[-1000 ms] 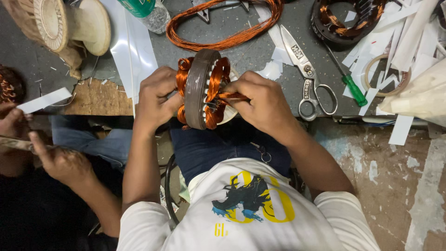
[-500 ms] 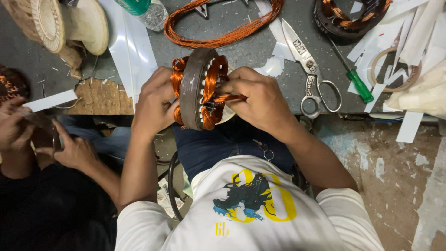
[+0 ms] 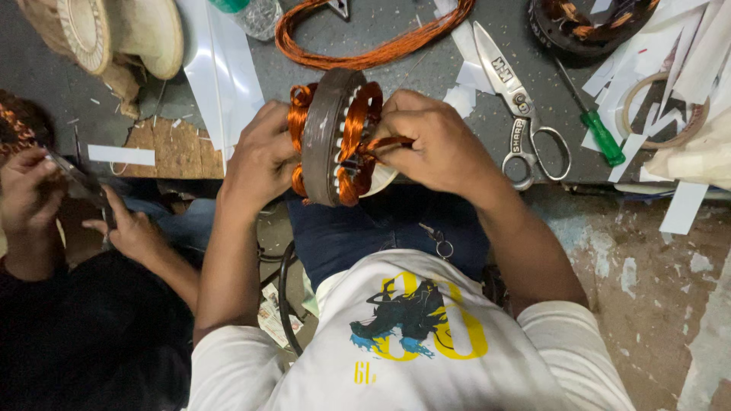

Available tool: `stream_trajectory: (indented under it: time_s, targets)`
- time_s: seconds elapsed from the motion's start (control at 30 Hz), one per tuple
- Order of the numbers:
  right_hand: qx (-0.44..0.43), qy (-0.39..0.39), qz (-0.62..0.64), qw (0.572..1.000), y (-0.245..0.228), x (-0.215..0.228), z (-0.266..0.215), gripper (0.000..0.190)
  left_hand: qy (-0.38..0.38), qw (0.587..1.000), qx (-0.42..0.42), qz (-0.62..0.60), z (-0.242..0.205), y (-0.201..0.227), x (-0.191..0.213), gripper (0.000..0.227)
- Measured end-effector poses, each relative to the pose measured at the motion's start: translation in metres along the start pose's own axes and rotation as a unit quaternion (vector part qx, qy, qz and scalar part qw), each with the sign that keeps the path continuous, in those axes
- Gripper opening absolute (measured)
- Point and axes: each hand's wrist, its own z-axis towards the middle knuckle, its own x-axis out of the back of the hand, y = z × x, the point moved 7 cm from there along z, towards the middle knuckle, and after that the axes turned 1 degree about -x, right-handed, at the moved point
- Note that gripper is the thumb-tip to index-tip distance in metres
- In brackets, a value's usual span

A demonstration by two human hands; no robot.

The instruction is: The person winds copper wire around the slots of a motor stator by hand, inserting white insulating strips between windings. They repeatedly pull wire through the slots, adjust the coil, and use a small tool to press the wire into place.

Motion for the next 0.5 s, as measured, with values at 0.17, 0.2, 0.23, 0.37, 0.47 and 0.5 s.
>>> stream_trajectory:
  time_s: [0.17,0.2,0.23,0.37,0.47,0.5]
  targets:
    - [0.031,0.000,-0.099,0.995,-0.016,0.000,-0.005,0.019,-0.001,1.000,-0.012,0.012,0.006,0.018,0.005,0.026]
    - [0.036,0.006,-0.130,0.991,-0.021,0.001,-0.008,0.023,-0.006,1.000,-0.007,0.029,0.006,0.022,0.006,0.028]
    - [0.046,0.016,-0.112,0.993,-0.024,0.006,-0.013,0.024,-0.013,0.999,-0.002,0.042,0.006,0.025,0.005,0.030]
    - [-0.004,0.128,0.003,0.992,-0.016,0.046,-0.046,0.033,-0.008,0.999,0.008,0.037,0.000,0.030,0.006,0.039]
    - [-0.164,0.273,-0.006,0.948,0.013,0.079,-0.082,0.024,-0.006,0.999,0.027,0.041,-0.009,0.026,0.006,0.037]
    - [-0.224,0.323,-0.028,0.919,0.023,0.086,-0.096,0.019,0.000,0.998,0.038,0.048,-0.010,0.023,0.008,0.033]
